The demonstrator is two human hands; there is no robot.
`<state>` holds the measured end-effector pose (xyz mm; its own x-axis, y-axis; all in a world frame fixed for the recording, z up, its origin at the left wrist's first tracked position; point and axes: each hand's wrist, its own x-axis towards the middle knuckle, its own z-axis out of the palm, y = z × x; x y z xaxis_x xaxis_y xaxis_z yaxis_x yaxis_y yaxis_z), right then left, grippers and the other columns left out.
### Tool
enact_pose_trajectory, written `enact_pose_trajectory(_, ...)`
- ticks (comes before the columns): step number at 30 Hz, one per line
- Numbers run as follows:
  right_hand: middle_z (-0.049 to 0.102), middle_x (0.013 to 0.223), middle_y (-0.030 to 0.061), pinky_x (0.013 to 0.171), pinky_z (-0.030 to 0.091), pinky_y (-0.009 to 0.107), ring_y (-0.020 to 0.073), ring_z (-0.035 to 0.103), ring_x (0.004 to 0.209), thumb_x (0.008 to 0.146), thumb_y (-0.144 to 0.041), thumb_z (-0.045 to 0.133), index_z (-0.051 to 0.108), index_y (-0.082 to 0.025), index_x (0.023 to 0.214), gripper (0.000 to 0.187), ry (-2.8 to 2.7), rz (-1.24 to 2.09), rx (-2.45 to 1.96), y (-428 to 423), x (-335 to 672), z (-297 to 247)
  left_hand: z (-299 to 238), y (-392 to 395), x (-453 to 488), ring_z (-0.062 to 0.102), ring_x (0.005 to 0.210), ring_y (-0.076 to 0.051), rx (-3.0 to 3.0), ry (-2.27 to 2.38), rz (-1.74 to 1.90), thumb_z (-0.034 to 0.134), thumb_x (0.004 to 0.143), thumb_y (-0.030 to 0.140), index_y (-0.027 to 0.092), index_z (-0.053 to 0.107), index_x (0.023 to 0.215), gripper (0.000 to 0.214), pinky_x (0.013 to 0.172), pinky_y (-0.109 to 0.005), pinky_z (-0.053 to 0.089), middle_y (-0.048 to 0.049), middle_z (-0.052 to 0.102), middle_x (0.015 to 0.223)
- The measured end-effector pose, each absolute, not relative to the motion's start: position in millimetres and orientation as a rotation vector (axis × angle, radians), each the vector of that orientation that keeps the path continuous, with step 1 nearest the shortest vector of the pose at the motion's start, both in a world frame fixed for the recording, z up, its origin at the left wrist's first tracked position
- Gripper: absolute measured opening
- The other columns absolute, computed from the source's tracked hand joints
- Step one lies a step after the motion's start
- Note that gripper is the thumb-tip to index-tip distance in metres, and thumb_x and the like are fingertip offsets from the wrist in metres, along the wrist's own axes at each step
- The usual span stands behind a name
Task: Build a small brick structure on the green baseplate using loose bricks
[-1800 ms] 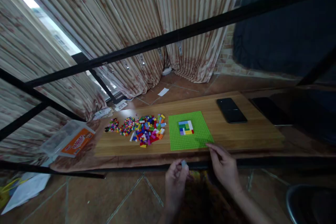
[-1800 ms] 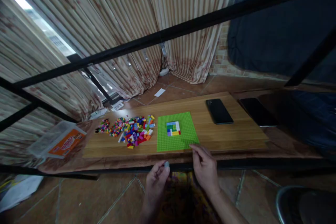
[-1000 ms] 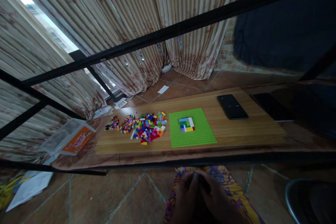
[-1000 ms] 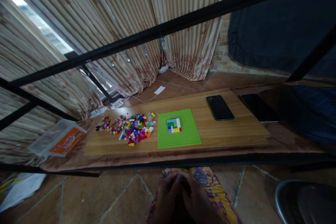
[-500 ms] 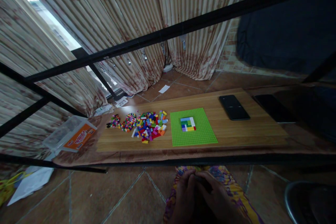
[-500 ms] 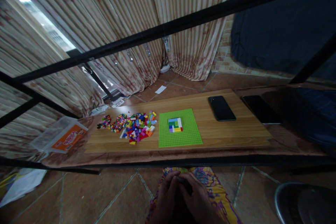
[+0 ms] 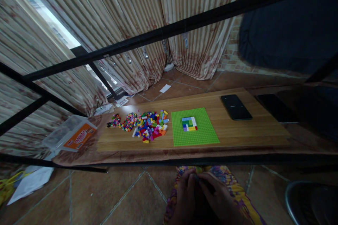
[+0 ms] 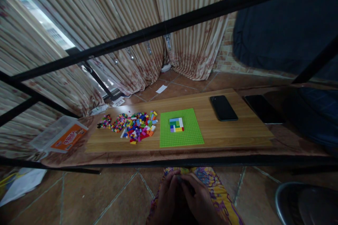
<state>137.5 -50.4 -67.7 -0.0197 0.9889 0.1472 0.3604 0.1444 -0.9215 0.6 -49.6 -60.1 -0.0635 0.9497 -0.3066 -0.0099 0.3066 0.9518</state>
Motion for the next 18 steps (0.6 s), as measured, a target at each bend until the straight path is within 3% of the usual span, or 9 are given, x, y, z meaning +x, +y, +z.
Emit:
enact_pose_trajectory(7, 0.072, 0.096, 0.0036, 0.079, 0.057, 0.029, 0.0185, 0.069, 0.088, 0.088, -0.029, 0.057, 0.068, -0.026, 0.100, 0.017, -1.549, 0.802, -1.373, -51.1, 139.9, -66.0, -42.9, -48.1, -0.7, 0.057, 0.120, -0.024, 0.969, 1.343, 1.019, 0.057, 0.087, 0.046, 0.021, 0.067, 0.110, 0.036, 0.107, -0.039, 0.044, -0.0095, 0.064, 0.123)
enact_pose_trajectory(11, 0.071, 0.097, 0.0045, 0.077, 0.056, 0.027, 0.0177, 0.069, 0.088, 0.090, -0.031, 0.055, 0.068, -0.025, 0.102, 0.018, -1.515, 0.723, -1.386, -36.2, 144.8, -42.3, -37.9, -47.3, 6.7, 0.062, 0.110, -0.023, 0.900, 1.332, 1.042, 0.054, 0.087, 0.051, 0.021, 0.067, 0.108, 0.039, 0.099, -0.038, 0.050, -0.0082, 0.068, 0.114)
enact_pose_trajectory(14, 0.071, 0.096, 0.0044, 0.077, 0.054, 0.028, 0.0175, 0.068, 0.085, 0.089, -0.031, 0.058, 0.068, -0.025, 0.101, 0.017, -1.477, 0.582, -1.411, -11.3, 149.2, -23.2, -39.3, -47.2, 10.3, 0.064, 0.104, -0.023, 0.854, 1.335, 1.058, 0.062, 0.082, 0.051, 0.019, 0.068, 0.103, 0.039, 0.094, -0.035, 0.051, -0.0080, 0.070, 0.108)
enact_pose_trajectory(18, 0.070, 0.095, 0.0049, 0.078, 0.052, 0.029, 0.0169, 0.066, 0.084, 0.088, -0.033, 0.058, 0.068, -0.023, 0.099, 0.018, -1.412, 0.438, -1.378, 33.3, 148.4, -8.1, -29.0, -27.9, 1.7, 0.064, 0.082, -0.018, 0.951, 1.304, 1.088, 0.063, 0.083, 0.049, 0.017, 0.067, 0.105, 0.040, 0.077, -0.030, 0.053, -0.0054, 0.069, 0.088)
